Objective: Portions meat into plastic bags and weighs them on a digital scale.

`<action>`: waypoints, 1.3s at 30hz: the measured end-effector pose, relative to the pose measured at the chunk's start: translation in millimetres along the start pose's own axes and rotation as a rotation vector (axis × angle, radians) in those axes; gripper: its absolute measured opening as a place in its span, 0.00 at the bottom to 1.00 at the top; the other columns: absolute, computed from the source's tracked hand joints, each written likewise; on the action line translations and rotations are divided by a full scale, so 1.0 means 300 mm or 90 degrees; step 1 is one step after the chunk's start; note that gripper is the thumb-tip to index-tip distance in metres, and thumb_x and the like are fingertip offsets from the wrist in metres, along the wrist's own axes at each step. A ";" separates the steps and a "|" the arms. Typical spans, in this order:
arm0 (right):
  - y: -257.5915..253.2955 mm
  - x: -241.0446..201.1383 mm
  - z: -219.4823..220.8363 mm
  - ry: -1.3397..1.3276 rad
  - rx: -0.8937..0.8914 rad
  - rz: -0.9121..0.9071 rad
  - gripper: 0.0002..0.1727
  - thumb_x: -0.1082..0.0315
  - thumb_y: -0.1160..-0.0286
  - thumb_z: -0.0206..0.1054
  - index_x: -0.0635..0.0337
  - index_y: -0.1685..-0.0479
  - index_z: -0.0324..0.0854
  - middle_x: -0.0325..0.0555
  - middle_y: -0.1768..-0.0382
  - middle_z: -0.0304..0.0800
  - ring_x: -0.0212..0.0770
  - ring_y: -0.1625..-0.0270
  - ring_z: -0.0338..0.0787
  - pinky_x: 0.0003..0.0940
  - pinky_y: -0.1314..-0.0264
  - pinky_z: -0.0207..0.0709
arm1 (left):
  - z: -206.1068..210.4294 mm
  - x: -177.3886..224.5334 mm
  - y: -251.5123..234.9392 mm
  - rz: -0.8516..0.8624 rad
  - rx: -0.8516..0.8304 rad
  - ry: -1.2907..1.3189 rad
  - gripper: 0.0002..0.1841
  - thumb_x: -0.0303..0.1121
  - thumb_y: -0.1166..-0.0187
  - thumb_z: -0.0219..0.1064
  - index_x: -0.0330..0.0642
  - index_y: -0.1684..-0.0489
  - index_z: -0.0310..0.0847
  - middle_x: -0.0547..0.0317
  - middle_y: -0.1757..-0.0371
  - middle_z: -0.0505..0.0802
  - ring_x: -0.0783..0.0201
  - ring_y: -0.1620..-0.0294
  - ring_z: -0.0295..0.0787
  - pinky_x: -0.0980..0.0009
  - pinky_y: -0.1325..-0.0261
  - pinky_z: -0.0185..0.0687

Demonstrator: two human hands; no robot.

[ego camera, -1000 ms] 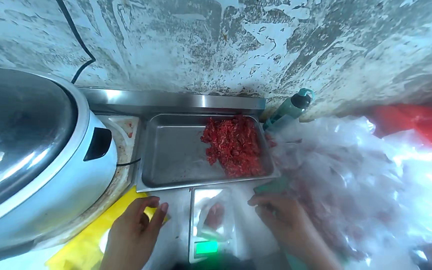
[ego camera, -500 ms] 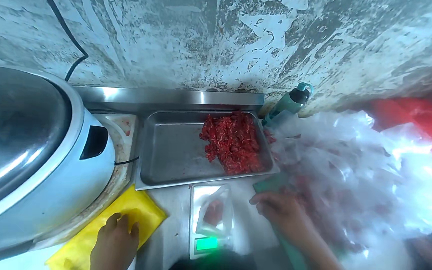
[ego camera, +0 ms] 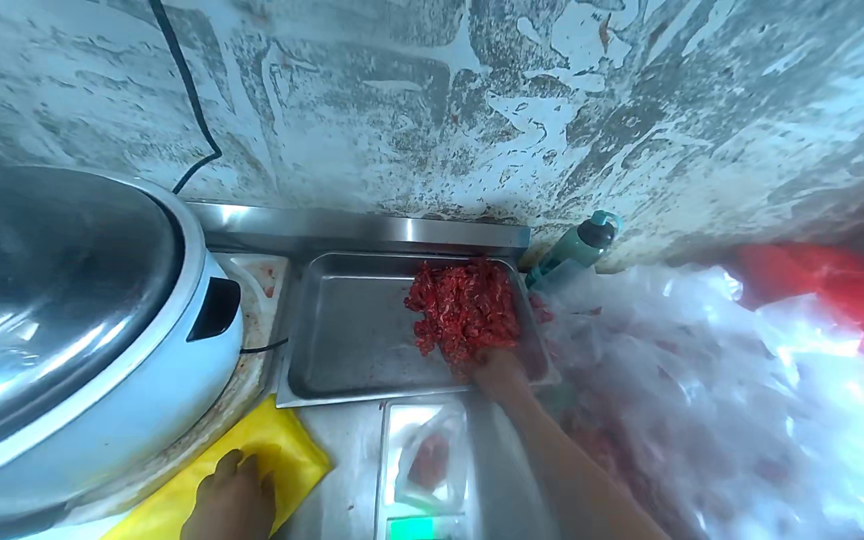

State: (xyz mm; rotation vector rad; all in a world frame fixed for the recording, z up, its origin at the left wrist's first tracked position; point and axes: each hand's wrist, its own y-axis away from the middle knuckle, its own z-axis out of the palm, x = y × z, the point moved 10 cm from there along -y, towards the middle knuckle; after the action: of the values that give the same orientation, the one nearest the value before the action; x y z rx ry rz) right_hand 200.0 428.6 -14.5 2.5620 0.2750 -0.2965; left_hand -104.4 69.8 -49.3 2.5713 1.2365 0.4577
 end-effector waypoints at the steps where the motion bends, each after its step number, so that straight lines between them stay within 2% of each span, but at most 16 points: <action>1: -0.015 -0.008 0.025 0.029 -0.010 0.005 0.24 0.48 0.28 0.67 0.50 0.37 0.87 0.51 0.40 0.91 0.54 0.35 0.89 0.64 0.33 0.80 | 0.001 -0.003 0.000 -0.002 0.003 0.003 0.23 0.43 0.22 0.69 0.38 0.35 0.87 0.43 0.22 0.80 0.35 0.26 0.79 0.39 0.39 0.85; 4: -0.058 -0.015 0.078 0.086 -0.021 0.027 0.24 0.50 0.34 0.68 0.50 0.40 0.87 0.52 0.39 0.90 0.56 0.34 0.89 0.67 0.37 0.81 | 0.000 -0.005 0.001 0.005 0.023 0.015 0.23 0.42 0.23 0.69 0.36 0.35 0.87 0.40 0.23 0.80 0.34 0.26 0.79 0.38 0.38 0.84; 6: -0.071 -0.018 0.083 0.076 -0.030 0.038 0.20 0.54 0.29 0.66 0.53 0.43 0.86 0.53 0.41 0.91 0.55 0.36 0.90 0.64 0.38 0.82 | -0.003 0.000 0.002 0.015 0.029 0.018 0.23 0.43 0.24 0.69 0.35 0.37 0.87 0.38 0.24 0.81 0.33 0.27 0.79 0.37 0.39 0.84; 11: -0.072 -0.063 -0.027 -0.169 0.028 -0.047 0.13 0.60 0.24 0.66 0.57 0.51 0.89 0.51 0.54 0.92 0.49 0.48 0.91 0.55 0.42 0.83 | -0.003 -0.005 0.011 0.004 0.033 0.026 0.23 0.42 0.22 0.68 0.37 0.35 0.86 0.41 0.22 0.80 0.34 0.26 0.78 0.37 0.40 0.84; 13: -0.028 -0.096 -0.110 -0.276 0.051 -0.089 0.11 0.61 0.22 0.67 0.59 0.56 0.88 0.48 0.62 0.89 0.44 0.59 0.88 0.48 0.53 0.82 | -0.010 0.003 0.019 0.002 0.034 0.030 0.22 0.41 0.23 0.69 0.36 0.36 0.87 0.41 0.23 0.81 0.33 0.26 0.79 0.37 0.42 0.85; 16: 0.065 -0.156 -0.246 -0.380 0.063 -0.135 0.09 0.64 0.20 0.67 0.61 0.58 0.87 0.45 0.68 0.87 0.39 0.67 0.84 0.39 0.61 0.79 | -0.018 0.008 0.017 0.002 0.032 0.031 0.22 0.41 0.23 0.69 0.35 0.37 0.87 0.40 0.23 0.81 0.32 0.27 0.79 0.36 0.44 0.85; 19: 0.159 -0.203 -0.358 -0.446 0.070 -0.184 0.08 0.68 0.18 0.66 0.62 0.61 0.87 0.46 0.69 0.89 0.38 0.67 0.88 0.36 0.60 0.84 | -0.022 0.011 0.017 0.012 0.041 0.034 0.22 0.40 0.23 0.70 0.34 0.37 0.87 0.38 0.24 0.81 0.31 0.28 0.79 0.36 0.44 0.85; 23: 0.318 -0.263 -0.468 -0.520 0.058 -0.271 0.07 0.69 0.18 0.64 0.62 0.61 0.85 0.47 0.70 0.88 0.39 0.70 0.86 0.35 0.63 0.83 | -0.021 0.008 0.020 0.015 0.047 0.025 0.22 0.40 0.23 0.68 0.34 0.37 0.87 0.38 0.24 0.81 0.32 0.28 0.80 0.37 0.44 0.86; 27: 0.460 -0.321 -0.534 -0.579 0.061 -0.399 0.07 0.65 0.20 0.64 0.58 0.59 0.84 0.47 0.72 0.87 0.38 0.72 0.86 0.32 0.67 0.82 | -0.010 0.005 0.019 0.009 0.035 -0.001 0.22 0.41 0.22 0.67 0.35 0.37 0.87 0.40 0.24 0.81 0.33 0.28 0.80 0.38 0.45 0.86; 29: 0.506 -0.340 -0.545 -0.615 0.046 -0.438 0.07 0.65 0.19 0.64 0.58 0.59 0.84 0.48 0.71 0.87 0.38 0.71 0.86 0.31 0.67 0.83 | -0.013 0.007 0.023 0.009 0.020 0.013 0.23 0.42 0.22 0.67 0.33 0.36 0.86 0.38 0.23 0.80 0.32 0.27 0.79 0.36 0.42 0.85; 30: 0.525 -0.352 -0.547 -0.637 0.033 -0.457 0.07 0.66 0.19 0.64 0.58 0.59 0.83 0.48 0.70 0.87 0.37 0.71 0.86 0.30 0.67 0.83 | -0.025 0.016 0.025 0.015 0.013 0.041 0.25 0.43 0.22 0.67 0.33 0.33 0.84 0.36 0.21 0.78 0.31 0.25 0.77 0.35 0.38 0.83; 31: 0.544 -0.362 -0.547 -0.656 0.019 -0.473 0.06 0.67 0.19 0.63 0.59 0.60 0.83 0.47 0.70 0.87 0.36 0.71 0.87 0.30 0.67 0.84 | -0.055 0.046 0.032 0.044 0.022 0.088 0.28 0.45 0.21 0.66 0.32 0.29 0.82 0.34 0.18 0.75 0.29 0.22 0.74 0.33 0.32 0.78; 33: 0.578 -0.373 -0.534 -0.696 -0.013 -0.482 0.06 0.68 0.18 0.63 0.61 0.58 0.83 0.48 0.68 0.88 0.37 0.71 0.88 0.32 0.65 0.86 | -0.185 0.178 0.080 0.175 0.104 0.223 0.29 0.48 0.19 0.67 0.33 0.29 0.82 0.33 0.17 0.75 0.31 0.20 0.73 0.34 0.26 0.74; 34: 0.596 -0.383 -0.520 -0.718 -0.038 -0.491 0.06 0.69 0.18 0.63 0.62 0.57 0.82 0.49 0.67 0.87 0.38 0.70 0.88 0.33 0.64 0.87 | -0.265 0.265 0.122 0.257 0.144 0.307 0.29 0.50 0.19 0.67 0.35 0.30 0.83 0.36 0.19 0.78 0.36 0.21 0.76 0.37 0.26 0.76; 36: 0.637 -0.412 -0.490 -0.752 -0.079 -0.519 0.07 0.69 0.16 0.62 0.64 0.54 0.82 0.49 0.66 0.89 0.38 0.68 0.89 0.33 0.63 0.88 | -0.420 0.447 0.211 0.395 0.147 0.484 0.29 0.53 0.19 0.69 0.42 0.28 0.83 0.48 0.22 0.83 0.53 0.23 0.81 0.50 0.26 0.81; 39: 0.694 -0.446 -0.459 -0.777 -0.102 -0.559 0.07 0.70 0.16 0.62 0.65 0.53 0.82 0.48 0.64 0.89 0.37 0.66 0.89 0.32 0.60 0.87 | -0.585 0.661 0.318 0.576 0.145 0.623 0.26 0.54 0.20 0.70 0.47 0.31 0.86 0.57 0.26 0.86 0.62 0.24 0.81 0.58 0.24 0.81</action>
State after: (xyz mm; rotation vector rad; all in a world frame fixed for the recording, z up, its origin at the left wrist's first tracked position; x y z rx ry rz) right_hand 146.3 311.1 237.7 1.5303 0.8349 -1.8972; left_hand 13.1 183.7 179.8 3.0537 0.1333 2.0016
